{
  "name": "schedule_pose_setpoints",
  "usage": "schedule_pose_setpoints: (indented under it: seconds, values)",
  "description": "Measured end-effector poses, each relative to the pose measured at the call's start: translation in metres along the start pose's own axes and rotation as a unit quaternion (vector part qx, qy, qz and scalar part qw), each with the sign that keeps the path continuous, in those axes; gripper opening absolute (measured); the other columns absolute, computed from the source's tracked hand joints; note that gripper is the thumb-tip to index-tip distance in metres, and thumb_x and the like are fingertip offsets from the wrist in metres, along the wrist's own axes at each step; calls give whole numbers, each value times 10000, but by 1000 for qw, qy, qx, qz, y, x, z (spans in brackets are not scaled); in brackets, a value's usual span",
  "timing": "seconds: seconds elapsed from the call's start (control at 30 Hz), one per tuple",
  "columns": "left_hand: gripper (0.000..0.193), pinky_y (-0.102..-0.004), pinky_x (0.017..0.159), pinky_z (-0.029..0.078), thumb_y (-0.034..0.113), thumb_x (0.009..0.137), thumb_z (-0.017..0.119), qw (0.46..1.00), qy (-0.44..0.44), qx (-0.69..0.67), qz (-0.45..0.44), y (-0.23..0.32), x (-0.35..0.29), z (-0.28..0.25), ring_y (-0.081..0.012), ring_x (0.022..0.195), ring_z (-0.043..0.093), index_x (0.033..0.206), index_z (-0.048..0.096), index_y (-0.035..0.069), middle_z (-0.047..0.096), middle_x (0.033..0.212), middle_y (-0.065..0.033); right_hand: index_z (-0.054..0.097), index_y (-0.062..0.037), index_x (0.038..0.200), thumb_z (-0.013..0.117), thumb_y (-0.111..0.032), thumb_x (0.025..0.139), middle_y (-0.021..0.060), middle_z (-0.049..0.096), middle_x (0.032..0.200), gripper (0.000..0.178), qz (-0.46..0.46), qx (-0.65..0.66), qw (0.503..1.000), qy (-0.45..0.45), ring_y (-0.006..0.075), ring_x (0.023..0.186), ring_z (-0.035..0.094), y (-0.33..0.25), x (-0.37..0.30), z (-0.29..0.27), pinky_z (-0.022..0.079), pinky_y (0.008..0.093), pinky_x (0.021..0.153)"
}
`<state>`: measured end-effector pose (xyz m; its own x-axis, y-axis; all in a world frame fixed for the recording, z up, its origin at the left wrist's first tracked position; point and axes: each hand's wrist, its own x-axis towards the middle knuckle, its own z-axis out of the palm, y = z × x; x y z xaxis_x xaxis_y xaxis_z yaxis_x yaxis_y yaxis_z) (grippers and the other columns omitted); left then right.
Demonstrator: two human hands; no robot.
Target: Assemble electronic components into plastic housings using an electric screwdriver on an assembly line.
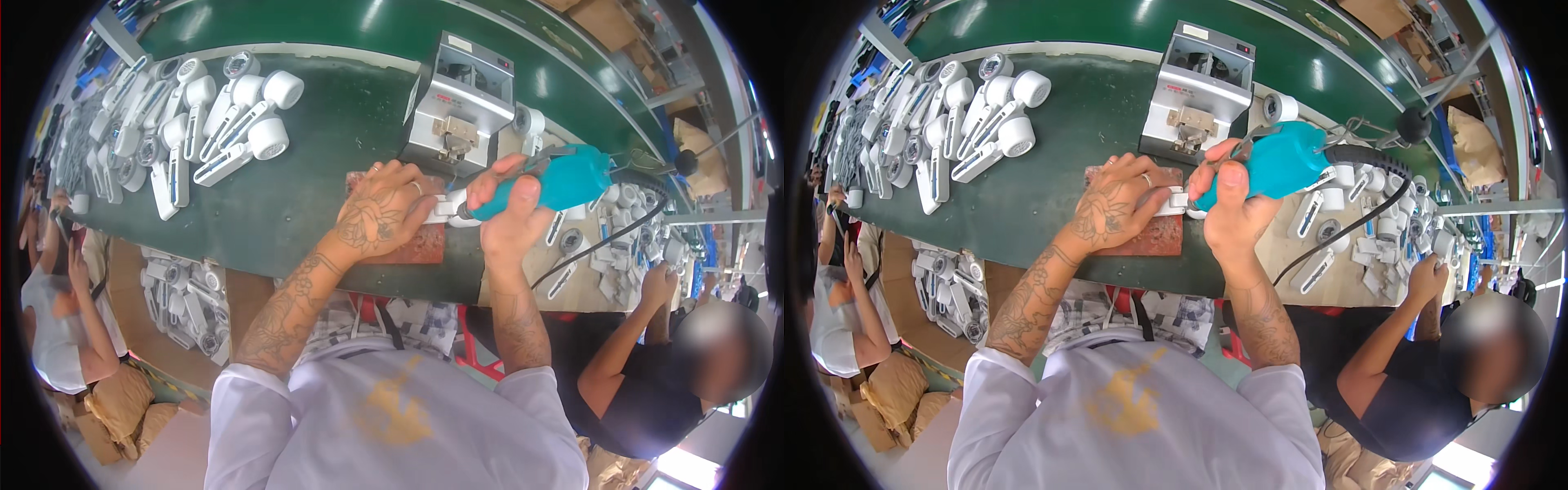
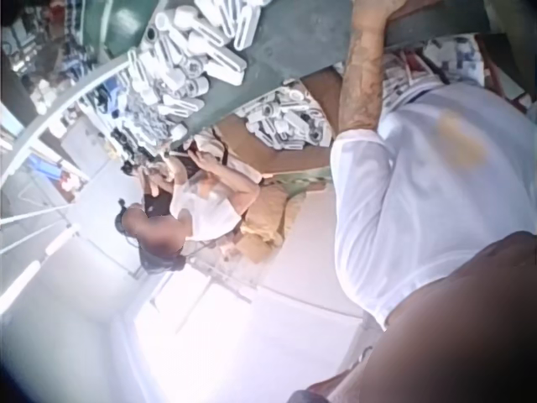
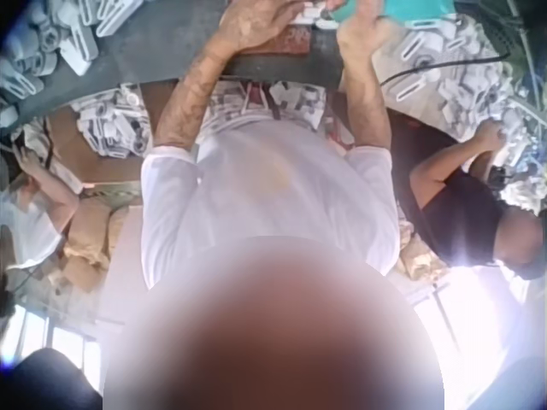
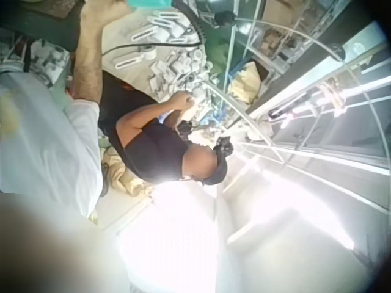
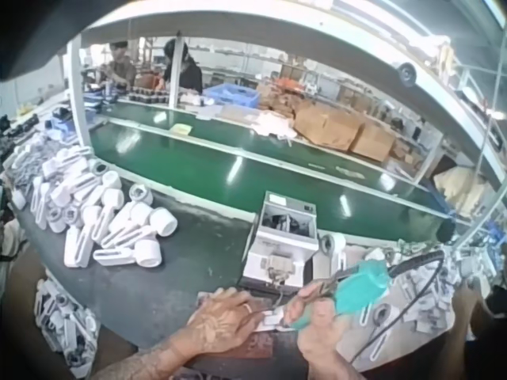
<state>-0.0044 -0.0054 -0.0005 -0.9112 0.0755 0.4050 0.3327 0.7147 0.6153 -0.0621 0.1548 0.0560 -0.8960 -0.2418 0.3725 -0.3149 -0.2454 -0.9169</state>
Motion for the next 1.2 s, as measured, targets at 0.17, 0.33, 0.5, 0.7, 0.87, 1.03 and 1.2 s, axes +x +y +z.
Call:
schedule_pose_setpoints:
  seconds: [0.17,0.33,0.5,0.7,0.87,1.03,1.2]
  values:
    - [205,-433,848,438,179,889,631,1000,-8,-10,-12,-1,0,-2,-272,919,574,1041,728,81,619,955,-53,514,24,997,614,-551,939,82,528,645,586,19,0,1000,-1,197,566,541,8,-1,3,463,334,545]
    - [188,-433,843,440,176,894,627,1000,-27,8,-13,1,2,-1,-274,924,576,1016,723,69,616,980,-54,499,-13,926,622,-467,961,84,516,642,471,-25,21,999,-21,189,555,522,22,-6,-1,461,333,534]
    - [179,-435,867,446,167,897,621,1000,8,8,-1,9,4,0,-287,945,574,1007,714,61,615,1046,-73,492,-20,906,609,-441,973,84,517,654,442,-13,36,999,-16,187,562,524,22,-8,-3,461,332,535]
    - [275,-425,871,476,131,869,676,996,-3,69,57,8,-10,5,-293,972,573,1138,669,72,604,1164,-84,529,-2,969,605,-364,984,73,529,679,370,21,95,994,44,185,592,543,15,-21,-6,465,325,544]
    - [275,-390,813,486,265,819,733,994,-31,90,51,42,-38,0,-276,938,551,957,640,46,561,971,-104,502,-8,1017,642,-615,882,80,518,641,637,3,216,972,96,201,565,539,-17,-66,-36,462,340,498]
    - [246,-395,742,494,235,798,764,997,-34,66,25,41,-43,-2,-272,891,561,921,644,59,561,929,-81,476,7,995,627,-665,856,76,490,614,703,-6,135,984,117,187,493,495,-29,-101,-45,427,320,443]
    - [212,-394,694,505,192,795,786,999,35,21,-6,40,-50,-22,-273,830,578,910,657,70,575,885,-69,478,8,995,698,-661,799,66,476,616,731,33,110,984,134,178,504,489,-37,-114,-46,419,307,447]
